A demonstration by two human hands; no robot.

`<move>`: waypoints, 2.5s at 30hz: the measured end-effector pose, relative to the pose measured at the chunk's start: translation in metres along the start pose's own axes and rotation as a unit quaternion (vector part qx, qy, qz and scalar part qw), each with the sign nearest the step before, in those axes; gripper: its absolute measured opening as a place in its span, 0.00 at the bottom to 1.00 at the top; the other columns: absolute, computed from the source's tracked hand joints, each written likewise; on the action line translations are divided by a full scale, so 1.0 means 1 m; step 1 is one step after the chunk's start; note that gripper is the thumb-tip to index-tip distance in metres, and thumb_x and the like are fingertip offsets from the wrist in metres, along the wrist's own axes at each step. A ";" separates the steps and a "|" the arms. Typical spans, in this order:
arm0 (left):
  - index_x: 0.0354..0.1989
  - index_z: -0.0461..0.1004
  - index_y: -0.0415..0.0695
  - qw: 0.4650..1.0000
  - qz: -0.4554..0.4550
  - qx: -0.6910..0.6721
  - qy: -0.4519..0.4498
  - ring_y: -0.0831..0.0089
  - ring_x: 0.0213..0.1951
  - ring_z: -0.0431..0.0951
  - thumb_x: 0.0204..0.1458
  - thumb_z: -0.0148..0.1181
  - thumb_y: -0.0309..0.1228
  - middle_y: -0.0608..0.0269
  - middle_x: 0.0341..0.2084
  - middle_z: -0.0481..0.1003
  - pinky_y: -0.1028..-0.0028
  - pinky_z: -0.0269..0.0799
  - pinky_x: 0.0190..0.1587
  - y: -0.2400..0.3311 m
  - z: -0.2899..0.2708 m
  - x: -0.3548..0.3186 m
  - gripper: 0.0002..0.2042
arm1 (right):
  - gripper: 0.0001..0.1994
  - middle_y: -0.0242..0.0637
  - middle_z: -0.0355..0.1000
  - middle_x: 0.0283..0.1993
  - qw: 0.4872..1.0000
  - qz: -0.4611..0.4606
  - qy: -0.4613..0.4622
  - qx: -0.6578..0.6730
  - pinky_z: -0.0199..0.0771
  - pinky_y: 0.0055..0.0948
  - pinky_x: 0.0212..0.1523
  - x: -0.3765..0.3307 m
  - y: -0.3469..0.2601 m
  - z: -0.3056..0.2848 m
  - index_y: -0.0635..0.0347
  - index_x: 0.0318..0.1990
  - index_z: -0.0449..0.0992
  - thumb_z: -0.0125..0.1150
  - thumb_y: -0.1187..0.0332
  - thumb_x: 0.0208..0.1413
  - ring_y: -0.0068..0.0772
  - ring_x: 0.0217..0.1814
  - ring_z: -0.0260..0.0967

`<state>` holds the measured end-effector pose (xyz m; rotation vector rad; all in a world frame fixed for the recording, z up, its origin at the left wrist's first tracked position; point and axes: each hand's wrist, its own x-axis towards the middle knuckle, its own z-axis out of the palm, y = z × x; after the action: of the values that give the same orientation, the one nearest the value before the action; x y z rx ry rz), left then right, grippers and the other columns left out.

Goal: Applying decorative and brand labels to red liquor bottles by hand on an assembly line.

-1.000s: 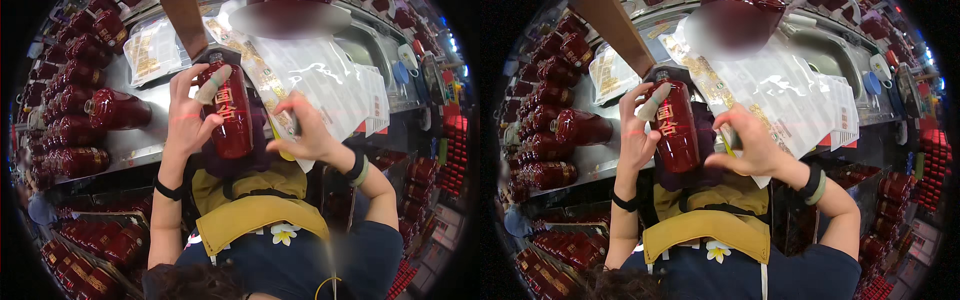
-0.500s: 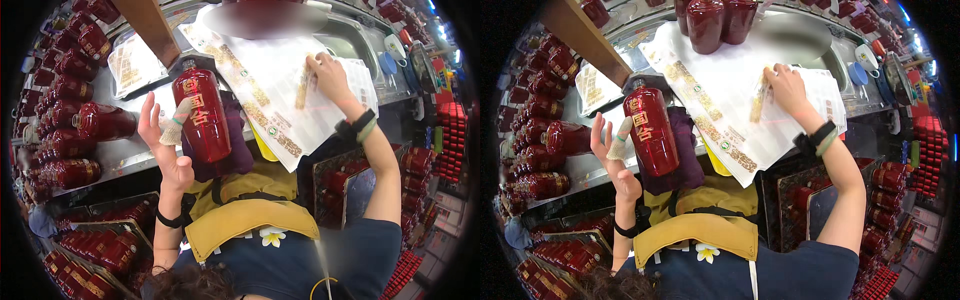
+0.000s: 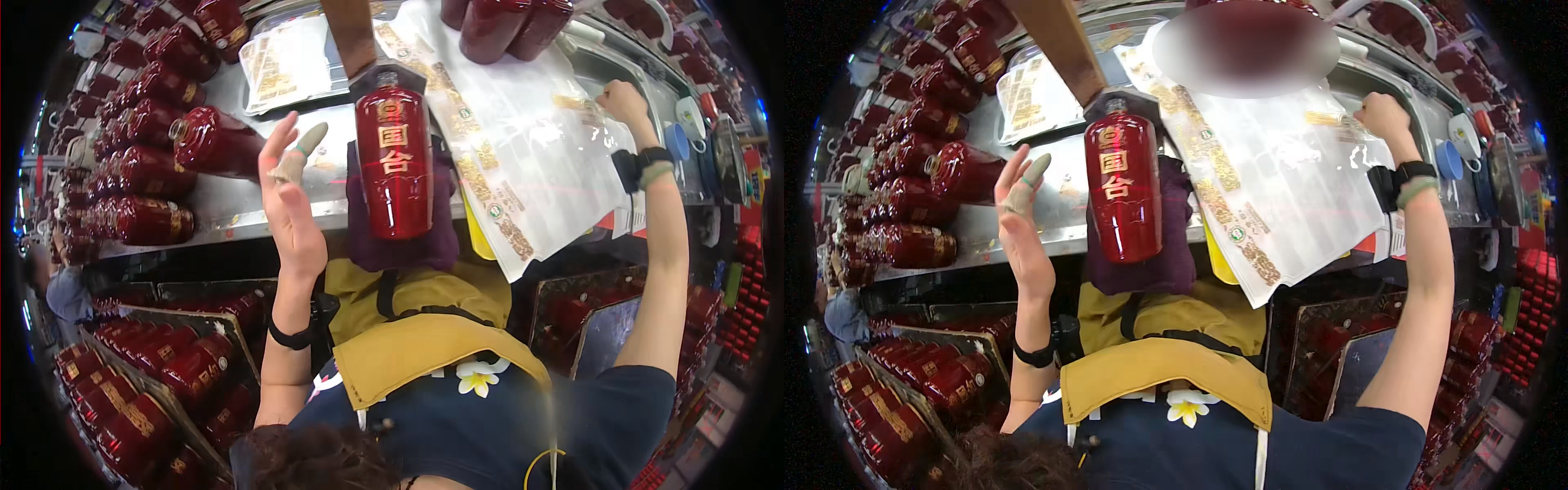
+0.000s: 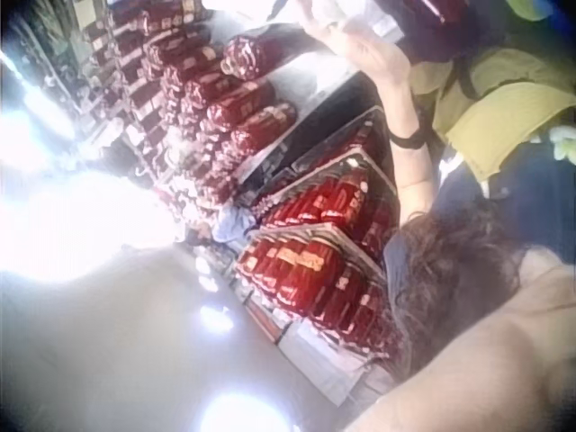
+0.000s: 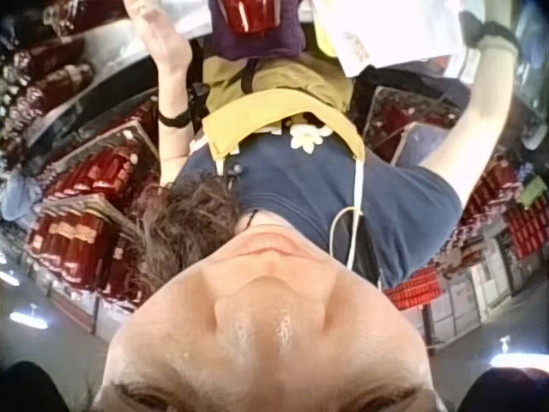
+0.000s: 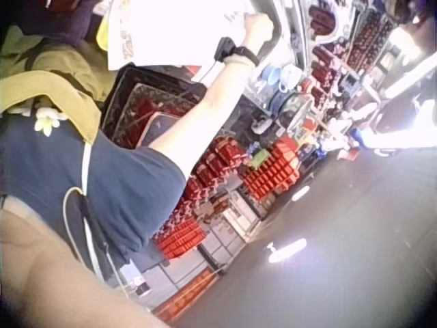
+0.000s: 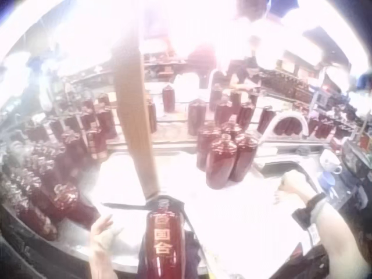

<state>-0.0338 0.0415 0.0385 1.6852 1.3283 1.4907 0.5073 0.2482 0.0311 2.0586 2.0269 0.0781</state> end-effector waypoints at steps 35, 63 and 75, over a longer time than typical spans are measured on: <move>0.56 0.72 0.39 0.923 -0.286 -0.194 -0.169 0.84 0.41 0.74 0.59 0.67 0.24 0.69 0.38 0.72 0.81 0.72 0.46 -0.003 -0.010 -0.005 0.18 | 0.07 0.26 0.70 0.32 0.792 -0.173 -0.003 0.585 0.60 0.20 0.33 -0.209 -0.287 -0.063 0.64 0.37 0.79 0.67 0.69 0.61 0.15 0.30 0.59; 0.50 0.70 0.37 0.882 -0.338 -0.289 -0.153 0.79 0.38 0.76 0.58 0.69 0.24 0.63 0.37 0.77 0.78 0.73 0.42 -0.016 -0.007 -0.005 0.16 | 0.09 0.37 0.73 0.33 0.786 -0.136 -0.028 0.602 0.68 0.28 0.36 -0.205 -0.288 -0.056 0.65 0.37 0.78 0.67 0.67 0.62 0.28 0.33 0.66; 0.50 0.69 0.36 0.885 -0.338 -0.284 -0.149 0.79 0.39 0.77 0.57 0.70 0.23 0.63 0.37 0.78 0.77 0.74 0.42 -0.017 -0.008 -0.006 0.17 | 0.09 0.35 0.73 0.31 0.783 -0.128 -0.044 0.607 0.66 0.28 0.34 -0.203 -0.289 -0.058 0.65 0.37 0.79 0.67 0.67 0.62 0.24 0.30 0.63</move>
<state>-0.0465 0.0407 0.0236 0.8870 1.0136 1.0052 0.2068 0.0550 0.0531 2.1224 2.5325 -1.7611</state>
